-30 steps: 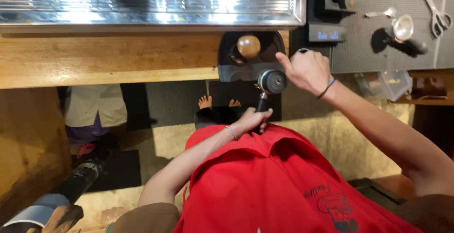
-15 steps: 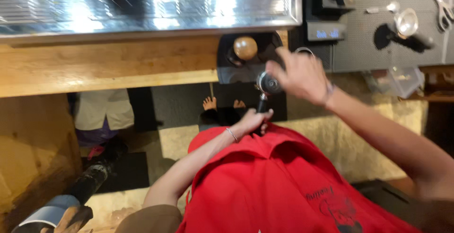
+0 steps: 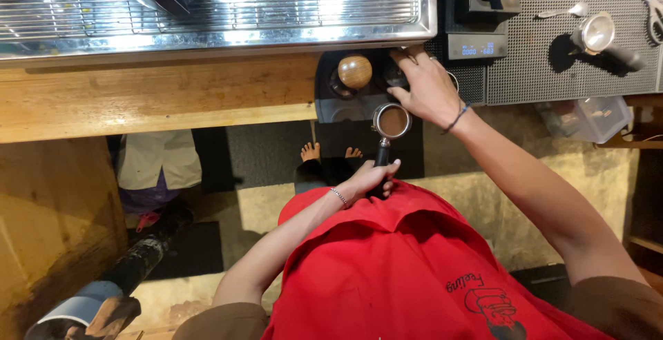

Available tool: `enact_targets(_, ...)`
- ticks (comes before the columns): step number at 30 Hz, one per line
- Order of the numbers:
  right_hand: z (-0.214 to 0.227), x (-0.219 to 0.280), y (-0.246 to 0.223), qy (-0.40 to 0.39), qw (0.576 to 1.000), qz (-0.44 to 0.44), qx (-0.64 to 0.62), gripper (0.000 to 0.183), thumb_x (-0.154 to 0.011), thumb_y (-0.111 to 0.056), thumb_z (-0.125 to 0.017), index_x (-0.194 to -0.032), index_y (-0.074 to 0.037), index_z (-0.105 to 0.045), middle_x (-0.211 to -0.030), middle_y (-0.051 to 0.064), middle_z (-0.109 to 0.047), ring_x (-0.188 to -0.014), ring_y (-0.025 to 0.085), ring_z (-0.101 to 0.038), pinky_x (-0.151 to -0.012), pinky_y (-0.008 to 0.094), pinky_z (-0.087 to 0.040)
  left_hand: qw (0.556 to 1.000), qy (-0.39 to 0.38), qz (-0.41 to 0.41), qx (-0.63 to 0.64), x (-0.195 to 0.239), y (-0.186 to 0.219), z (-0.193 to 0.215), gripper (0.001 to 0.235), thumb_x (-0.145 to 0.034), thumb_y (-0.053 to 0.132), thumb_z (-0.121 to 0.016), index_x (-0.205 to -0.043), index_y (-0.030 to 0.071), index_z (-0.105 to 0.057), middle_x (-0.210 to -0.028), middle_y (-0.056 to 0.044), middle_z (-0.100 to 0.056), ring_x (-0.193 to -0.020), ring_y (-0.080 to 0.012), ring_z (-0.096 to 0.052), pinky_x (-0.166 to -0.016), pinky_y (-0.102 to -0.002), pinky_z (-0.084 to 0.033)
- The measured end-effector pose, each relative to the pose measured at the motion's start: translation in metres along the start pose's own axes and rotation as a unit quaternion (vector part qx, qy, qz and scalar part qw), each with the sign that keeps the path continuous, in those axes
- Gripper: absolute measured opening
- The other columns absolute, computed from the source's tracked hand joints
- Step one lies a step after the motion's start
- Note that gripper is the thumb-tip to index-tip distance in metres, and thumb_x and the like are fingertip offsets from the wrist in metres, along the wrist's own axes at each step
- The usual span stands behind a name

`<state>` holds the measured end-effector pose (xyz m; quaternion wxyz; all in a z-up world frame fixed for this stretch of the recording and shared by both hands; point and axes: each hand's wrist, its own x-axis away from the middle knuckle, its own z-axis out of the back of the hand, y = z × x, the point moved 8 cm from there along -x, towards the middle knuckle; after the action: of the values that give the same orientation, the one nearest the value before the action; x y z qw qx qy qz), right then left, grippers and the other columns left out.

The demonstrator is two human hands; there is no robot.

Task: The person prepares espresso by dosing coffee grounds into a portafilter using a scale, tamping the grounds with a tamper, and locking the portafilter into the espresso machine. They repeat this process for a second dose, cleaning the portafilter between uses.

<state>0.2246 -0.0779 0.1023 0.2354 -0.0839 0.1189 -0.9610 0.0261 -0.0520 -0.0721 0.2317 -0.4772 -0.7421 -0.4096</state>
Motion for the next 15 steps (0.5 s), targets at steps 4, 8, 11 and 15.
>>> enact_targets(4,0.021,0.043,-0.016,0.037,0.999,-0.020,0.012,0.051,-0.075,-0.021,-0.074,-0.120,-0.008,-0.054,-0.104,0.014,-0.053,-0.102,0.037,-0.056,-0.084,0.045,-0.047,1.000,-0.003,-0.002,0.010,0.017,0.010,-0.005,0.036,-0.086,0.032,-0.064,-0.063,0.006,-0.053,-0.047,-0.008,-0.047,-0.039,-0.0175,-0.054,-0.040,-0.026,-0.047)
enact_targets(8,-0.039,0.120,0.007,0.013,0.960,-0.172,-0.220,0.027,-0.081,-0.022,-0.067,-0.089,0.002,-0.059,-0.097,0.023,-0.055,-0.095,0.043,-0.056,-0.082,0.047,-0.045,0.999,-0.011,-0.044,-0.013,0.007,0.005,-0.002,0.026,-0.078,0.022,-0.072,-0.069,0.004,-0.056,-0.053,-0.010,-0.053,-0.042,-0.0168,-0.058,-0.041,-0.026,-0.050)
enact_targets(11,-0.115,0.136,-0.010,-0.106,0.902,-0.197,-0.370,0.027,-0.077,-0.028,-0.069,-0.089,-0.003,-0.070,-0.101,0.021,-0.059,-0.103,0.040,-0.057,-0.088,0.045,-0.046,0.992,-0.024,-0.118,-0.031,-0.010,-0.005,0.007,0.054,-0.064,0.003,-0.080,-0.105,0.002,-0.046,-0.082,-0.014,-0.056,-0.070,-0.0211,-0.058,-0.060,-0.031,-0.054)
enact_targets(15,-0.155,0.139,-0.004,-0.110,0.827,-0.298,-0.463,0.017,-0.079,-0.026,-0.066,-0.090,-0.013,-0.068,-0.079,0.010,-0.062,-0.079,0.023,-0.061,-0.070,0.037,-0.048,0.988,0.032,-0.112,-0.098,0.124,0.080,-0.040,0.084,-0.061,0.011,-0.081,-0.127,-0.004,-0.031,-0.108,-0.016,-0.045,-0.094,-0.0258,-0.051,-0.069,-0.032,-0.051)
